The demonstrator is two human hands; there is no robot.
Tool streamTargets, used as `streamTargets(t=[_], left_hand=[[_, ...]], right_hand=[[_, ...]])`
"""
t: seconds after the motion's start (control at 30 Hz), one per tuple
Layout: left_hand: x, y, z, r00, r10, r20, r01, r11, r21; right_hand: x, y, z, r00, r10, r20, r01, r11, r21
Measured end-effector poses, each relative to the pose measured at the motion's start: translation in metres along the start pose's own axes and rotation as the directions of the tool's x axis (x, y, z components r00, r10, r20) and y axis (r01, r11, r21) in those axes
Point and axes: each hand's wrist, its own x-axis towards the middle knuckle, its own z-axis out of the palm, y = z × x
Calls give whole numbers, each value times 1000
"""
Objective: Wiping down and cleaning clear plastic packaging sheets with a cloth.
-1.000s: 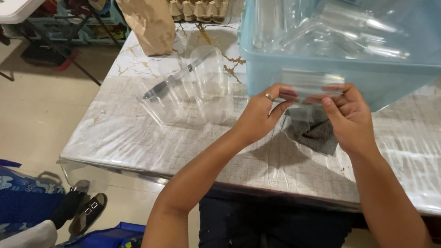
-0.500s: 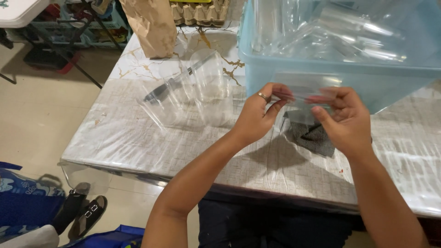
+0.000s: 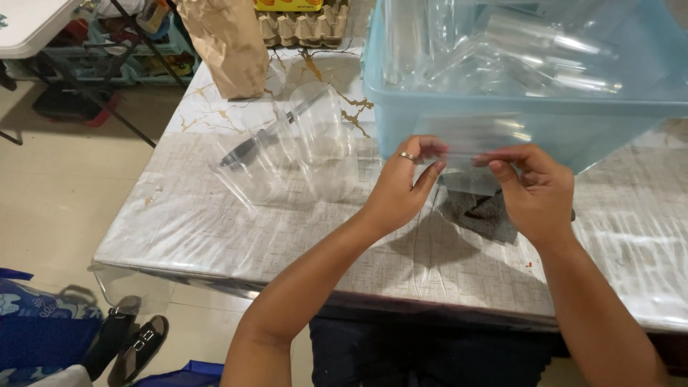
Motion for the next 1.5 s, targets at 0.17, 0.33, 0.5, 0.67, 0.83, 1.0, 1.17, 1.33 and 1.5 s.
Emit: streamTargets(t=[0.17, 0.33, 0.5, 0.67, 0.83, 1.0, 1.17, 1.33, 1.5], left_hand=[[-1, 9, -7, 988, 36, -152, 34, 899, 436], [5, 18, -12, 958, 287, -19, -241, 836, 493], [1, -6, -9, 956, 287, 56, -283, 858, 428], [2, 3, -6, 978, 181, 103, -197, 962, 187], [8, -2, 1, 989, -123, 79, 138, 963, -230], [10, -5, -3, 966, -224, 132, 256, 912, -322], [11, -7, -8, 978, -189, 91, 210, 879, -428], [14, 2, -8, 982, -190, 21, 186, 927, -326], [14, 2, -11, 964, -265, 29, 260, 911, -320]], right_hand=[[-1, 0, -3, 998, -32, -47, 31, 999, -22], [-3, 9, -12, 999, -26, -19, 26, 999, 30], [-7, 22, -17, 999, 21, 37, -27, 984, 177], [-8, 20, -16, 999, 7, 45, -21, 952, 307], [-5, 20, -15, 999, -38, 14, 32, 955, 296], [-1, 9, -11, 995, -84, 49, 72, 976, 207], [4, 4, -6, 977, -170, 128, 170, 985, 14], [8, -14, -1, 991, 71, 112, -68, 997, -32], [5, -7, -7, 994, 39, 103, -46, 997, 63]])
